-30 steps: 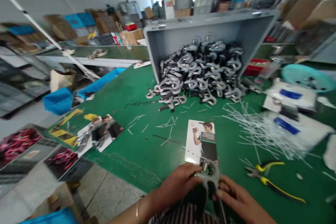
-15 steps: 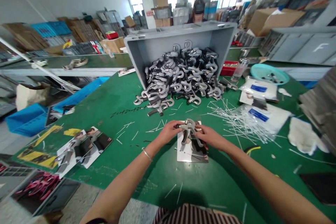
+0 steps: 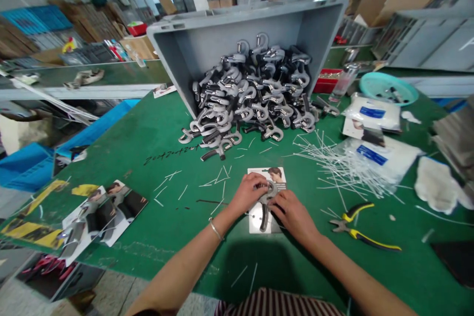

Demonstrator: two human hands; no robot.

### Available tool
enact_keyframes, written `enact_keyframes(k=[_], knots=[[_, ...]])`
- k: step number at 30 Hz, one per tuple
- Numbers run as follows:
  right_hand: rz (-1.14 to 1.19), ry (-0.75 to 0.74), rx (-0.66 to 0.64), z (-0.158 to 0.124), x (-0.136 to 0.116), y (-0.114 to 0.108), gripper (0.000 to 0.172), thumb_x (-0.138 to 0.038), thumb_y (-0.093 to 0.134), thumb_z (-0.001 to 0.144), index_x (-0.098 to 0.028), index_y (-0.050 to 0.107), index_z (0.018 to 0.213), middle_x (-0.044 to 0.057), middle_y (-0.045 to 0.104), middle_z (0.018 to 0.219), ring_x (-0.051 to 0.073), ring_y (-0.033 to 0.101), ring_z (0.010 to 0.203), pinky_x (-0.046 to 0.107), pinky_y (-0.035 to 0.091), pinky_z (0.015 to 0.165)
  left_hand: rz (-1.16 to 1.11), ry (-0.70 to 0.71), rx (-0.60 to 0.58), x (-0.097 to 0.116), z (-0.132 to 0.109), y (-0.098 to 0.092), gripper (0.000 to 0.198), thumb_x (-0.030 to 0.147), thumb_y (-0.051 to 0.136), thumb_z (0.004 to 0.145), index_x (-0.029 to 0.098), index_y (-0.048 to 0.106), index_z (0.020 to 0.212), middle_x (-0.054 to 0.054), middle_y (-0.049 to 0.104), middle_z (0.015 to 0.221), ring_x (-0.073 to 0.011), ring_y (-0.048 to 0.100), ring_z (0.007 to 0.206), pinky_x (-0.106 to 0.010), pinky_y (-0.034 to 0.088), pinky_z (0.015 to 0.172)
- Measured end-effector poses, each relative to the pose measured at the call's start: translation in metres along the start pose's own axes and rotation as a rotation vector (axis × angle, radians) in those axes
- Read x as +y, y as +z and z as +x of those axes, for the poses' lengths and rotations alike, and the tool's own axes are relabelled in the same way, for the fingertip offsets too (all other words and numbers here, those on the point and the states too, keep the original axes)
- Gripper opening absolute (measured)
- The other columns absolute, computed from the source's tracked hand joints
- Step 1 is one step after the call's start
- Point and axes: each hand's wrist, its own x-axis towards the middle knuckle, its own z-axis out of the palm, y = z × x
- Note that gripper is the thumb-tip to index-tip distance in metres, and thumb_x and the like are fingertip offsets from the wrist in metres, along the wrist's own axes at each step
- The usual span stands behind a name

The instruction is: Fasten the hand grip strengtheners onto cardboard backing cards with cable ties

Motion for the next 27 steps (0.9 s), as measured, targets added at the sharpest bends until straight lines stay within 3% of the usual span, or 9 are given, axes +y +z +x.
enact_keyframes(k=[5, 9, 13, 19, 27], knots=[[0.217, 0.072, 0.174, 0.017, 0.016, 0.015, 0.008, -0.026, 0.063, 0.090, -0.023, 0.065, 0.083, 0.006, 0.058, 0.098, 0.023, 0.057, 0.098, 0.039, 0.046, 0.091, 0.020, 0.024, 0.064, 0.004, -0.015, 0.013, 0.009, 0.024, 0.061, 0.091, 0.023, 0.070, 0.088, -0.002, 0.073, 0.092, -0.0202, 0.059, 0.095, -0.035, 0.040, 0.092], [0.252, 0.077, 0.261, 0.021, 0.016, 0.015, 0.012, -0.031, 0.064, 0.089, -0.023, 0.065, 0.080, 0.007, 0.060, 0.111, 0.025, 0.053, 0.110, 0.044, 0.038, 0.100, 0.058, 0.011, 0.067, 0.002, -0.021, 0.015, 0.010, 0.024, 0.060, 0.091, 0.023, 0.070, 0.089, -0.002, 0.072, 0.091, -0.0207, 0.058, 0.093, -0.037, 0.040, 0.092], [0.242, 0.103, 0.194, 0.019, 0.013, 0.013, 0.017, -0.034, 0.061, 0.091, -0.023, 0.066, 0.079, 0.005, 0.059, 0.125, 0.027, 0.047, 0.120, 0.047, 0.033, 0.103, -0.038, 0.019, 0.058, 0.002, -0.019, 0.013, 0.008, 0.022, 0.062, 0.090, 0.023, 0.070, 0.090, -0.001, 0.072, 0.092, -0.0198, 0.059, 0.093, -0.035, 0.041, 0.093], [0.225, 0.082, 0.045, 0.017, 0.019, 0.014, 0.020, -0.037, 0.061, 0.091, -0.023, 0.068, 0.080, 0.004, 0.046, 0.146, 0.028, 0.036, 0.134, 0.050, 0.027, 0.110, -0.140, -0.055, 0.084, -0.001, -0.020, 0.017, 0.008, 0.022, 0.064, 0.089, 0.024, 0.071, 0.090, 0.000, 0.073, 0.092, -0.0204, 0.058, 0.097, -0.034, 0.043, 0.093], [0.212, 0.059, 0.007, 0.018, 0.024, 0.013, 0.022, -0.039, 0.061, 0.091, -0.022, 0.068, 0.078, 0.005, 0.043, 0.150, 0.028, 0.035, 0.137, 0.050, 0.028, 0.111, -0.208, -0.019, 0.149, -0.006, -0.021, 0.020, 0.008, 0.019, 0.066, 0.086, 0.022, 0.073, 0.088, -0.004, 0.070, 0.099, -0.0199, 0.060, 0.103, -0.035, 0.044, 0.097]])
